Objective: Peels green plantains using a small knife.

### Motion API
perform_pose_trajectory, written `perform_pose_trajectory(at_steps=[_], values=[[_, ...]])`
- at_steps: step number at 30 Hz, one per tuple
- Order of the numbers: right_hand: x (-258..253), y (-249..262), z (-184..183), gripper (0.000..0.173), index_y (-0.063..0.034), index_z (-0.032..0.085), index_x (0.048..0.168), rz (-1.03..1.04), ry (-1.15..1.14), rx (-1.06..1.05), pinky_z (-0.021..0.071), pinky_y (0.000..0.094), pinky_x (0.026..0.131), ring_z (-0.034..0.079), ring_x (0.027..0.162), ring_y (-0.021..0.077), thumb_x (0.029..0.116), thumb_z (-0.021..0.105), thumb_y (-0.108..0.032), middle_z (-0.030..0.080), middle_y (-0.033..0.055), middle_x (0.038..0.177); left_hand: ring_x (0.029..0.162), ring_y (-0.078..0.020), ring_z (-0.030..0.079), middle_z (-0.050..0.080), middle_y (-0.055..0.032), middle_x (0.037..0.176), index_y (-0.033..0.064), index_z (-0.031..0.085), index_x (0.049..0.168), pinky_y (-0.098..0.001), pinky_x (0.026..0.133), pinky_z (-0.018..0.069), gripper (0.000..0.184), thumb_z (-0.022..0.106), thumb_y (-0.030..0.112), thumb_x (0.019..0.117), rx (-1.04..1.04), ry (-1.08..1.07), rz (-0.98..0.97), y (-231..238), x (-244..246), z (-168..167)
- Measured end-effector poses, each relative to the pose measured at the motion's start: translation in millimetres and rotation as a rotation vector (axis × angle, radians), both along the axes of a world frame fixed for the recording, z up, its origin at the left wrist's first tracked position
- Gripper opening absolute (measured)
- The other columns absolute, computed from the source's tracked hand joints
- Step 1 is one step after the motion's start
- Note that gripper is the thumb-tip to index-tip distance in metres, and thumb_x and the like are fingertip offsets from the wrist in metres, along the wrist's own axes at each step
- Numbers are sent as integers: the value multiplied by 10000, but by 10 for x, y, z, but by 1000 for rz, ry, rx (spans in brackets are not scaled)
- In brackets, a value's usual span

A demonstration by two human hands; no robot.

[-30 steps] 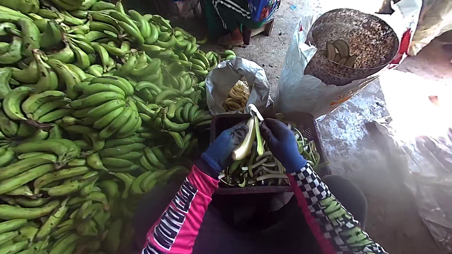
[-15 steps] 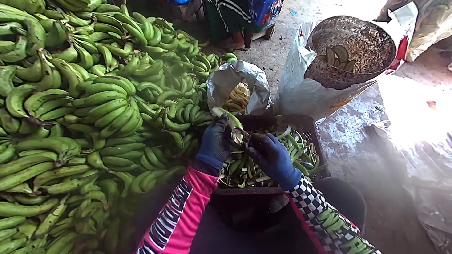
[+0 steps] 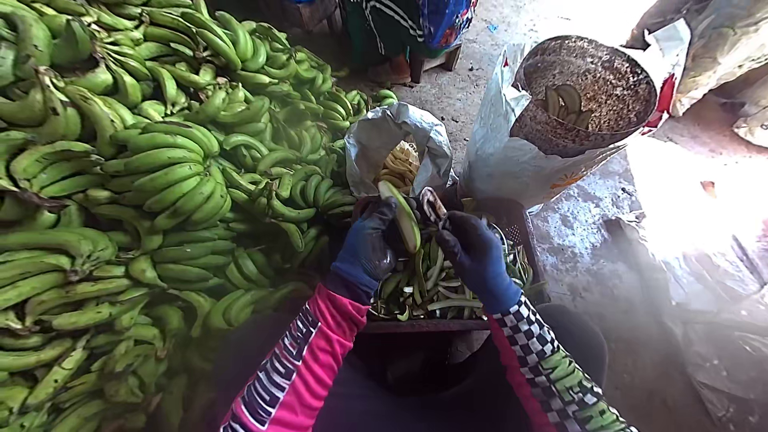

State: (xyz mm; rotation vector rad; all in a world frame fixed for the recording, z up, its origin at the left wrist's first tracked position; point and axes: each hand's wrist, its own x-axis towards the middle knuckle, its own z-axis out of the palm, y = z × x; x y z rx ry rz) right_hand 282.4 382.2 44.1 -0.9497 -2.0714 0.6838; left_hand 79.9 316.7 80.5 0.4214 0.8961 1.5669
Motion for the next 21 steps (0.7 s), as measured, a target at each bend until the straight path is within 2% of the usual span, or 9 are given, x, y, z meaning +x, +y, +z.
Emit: perform_pose_trajectory(at_steps=[4,7,11,13,14,16,18,19,21], values=[[-138,-125,-75,469,-153,659,1305,87,-37,82,606,435,752,679,915,183,957,689,-467,674,61,1099,906,-196,699,689,-114,1019,62,591,1193,-358,788,604,392,367,373,1109,-63,-248,181,60,-68,41],[-168,-124,-127,444,-179,686,1292,119,-39,136,605,420,779,678,970,179,950,703,-462,676,56,1133,894,-170,686,683,-77,1019,106,609,1195,-342,750,597,364,416,397,1095,-75,-119,118,22,-84,25],[-113,-27,-50,412,-195,697,1305,119,-17,127,602,407,786,674,974,164,992,644,-457,681,39,1125,848,-169,663,665,-79,1007,119,592,1238,-349,718,583,301,410,304,1086,20,95,-197,-77,-90,80],[-58,101,15,421,-185,694,1304,62,-54,-29,592,445,810,683,967,163,1028,567,-476,702,33,1113,829,-153,675,685,-80,1024,116,596,1312,-333,711,595,321,448,258,1065,9,218,-359,-136,-74,153],[-14,181,40,459,-193,698,1302,16,-97,-115,588,473,832,698,965,162,1037,518,-522,726,26,1109,776,-146,670,687,-80,998,119,600,1331,-315,663,591,340,463,275,1062,-21,270,-410,-153,-56,165],[74,309,57,481,-208,709,1260,-72,-104,-239,581,475,727,687,804,157,1037,485,-570,734,16,975,718,-152,641,678,-91,990,141,598,1376,-306,613,564,394,477,336,1056,-45,313,-503,-149,-35,150],[123,318,87,478,-219,719,1231,-121,-15,-303,549,419,592,631,650,145,1011,527,-598,705,8,853,713,-157,638,663,-90,991,158,584,1367,-303,606,571,399,533,374,1036,-44,303,-518,-124,-20,158],[136,283,107,481,-212,711,1241,-121,20,-298,557,405,599,636,659,133,1000,551,-596,709,2,868,741,-168,639,654,-97,1001,159,556,1411,-321,639,577,428,557,343,1025,-22,306,-487,-116,-20,162],[146,203,117,496,-184,681,1285,-82,44,-214,604,403,717,689,802,110,990,587,-571,732,-4,1000,845,-209,676,681,-127,1076,145,522,1455,-373,722,597,449,556,301,1035,7,310,-343,-96,-43,136]])
